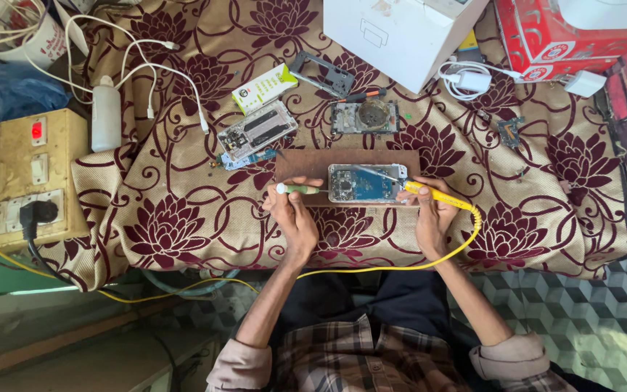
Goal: The person uses a soldering iron and a small tool to work on the internal components of a disassembled mobile phone. They repeatedly apply heat and manipulate parts on the circuit board while seated on the floor.
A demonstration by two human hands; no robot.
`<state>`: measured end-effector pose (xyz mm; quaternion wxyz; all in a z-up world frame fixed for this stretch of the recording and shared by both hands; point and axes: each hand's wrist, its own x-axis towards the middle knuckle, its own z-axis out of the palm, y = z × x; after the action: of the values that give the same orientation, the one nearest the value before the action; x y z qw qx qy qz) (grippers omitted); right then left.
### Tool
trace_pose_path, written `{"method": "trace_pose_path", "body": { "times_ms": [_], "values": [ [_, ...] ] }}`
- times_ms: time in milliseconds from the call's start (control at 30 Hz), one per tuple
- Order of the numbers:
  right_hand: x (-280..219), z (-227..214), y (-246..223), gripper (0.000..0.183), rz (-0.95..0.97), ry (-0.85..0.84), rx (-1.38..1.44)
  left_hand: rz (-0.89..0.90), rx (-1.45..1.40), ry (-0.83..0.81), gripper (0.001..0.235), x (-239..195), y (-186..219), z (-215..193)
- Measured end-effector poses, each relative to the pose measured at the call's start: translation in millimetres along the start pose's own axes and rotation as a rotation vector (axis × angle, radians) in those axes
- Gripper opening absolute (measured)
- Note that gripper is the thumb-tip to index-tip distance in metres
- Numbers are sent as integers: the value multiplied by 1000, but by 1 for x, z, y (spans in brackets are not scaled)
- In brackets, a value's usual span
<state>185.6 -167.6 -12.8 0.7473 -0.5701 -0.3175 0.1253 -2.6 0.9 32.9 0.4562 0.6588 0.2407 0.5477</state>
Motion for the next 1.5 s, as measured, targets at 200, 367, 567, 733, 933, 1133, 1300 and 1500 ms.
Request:
{"method": "trace_pose_path", "body": {
  "times_ms": [200,367,567,733,933,1133,1300,1500],
  "values": [
    [-2,2,-3,29,-7,-11,6,19,92,-30,34,2,8,-3],
    [-1,2,-3,30,-15,11,-8,15,52,-13,26,-2,5,-3],
    [-1,2,-4,30,-8,7,-4,-9,9,-1,19,-3,-3,2],
    [-1,1,-3,31,-34,-18,-1,13,-57,26,16,-5,0,1],
    [-1,1,-3,30,-29,-15,41,126,221,-62,20,-3,4,-1],
    [-3,1,0,30,-23,-15,32,45,275,-88,19,0,1,2],
    [-2,-2,1,30,-1,-4,20,74,312,-75,20,8,1,7],
    [-5,0,-1,31,-14,0,0,-16,-145,-72,21,11,5,9]
  ]
}}
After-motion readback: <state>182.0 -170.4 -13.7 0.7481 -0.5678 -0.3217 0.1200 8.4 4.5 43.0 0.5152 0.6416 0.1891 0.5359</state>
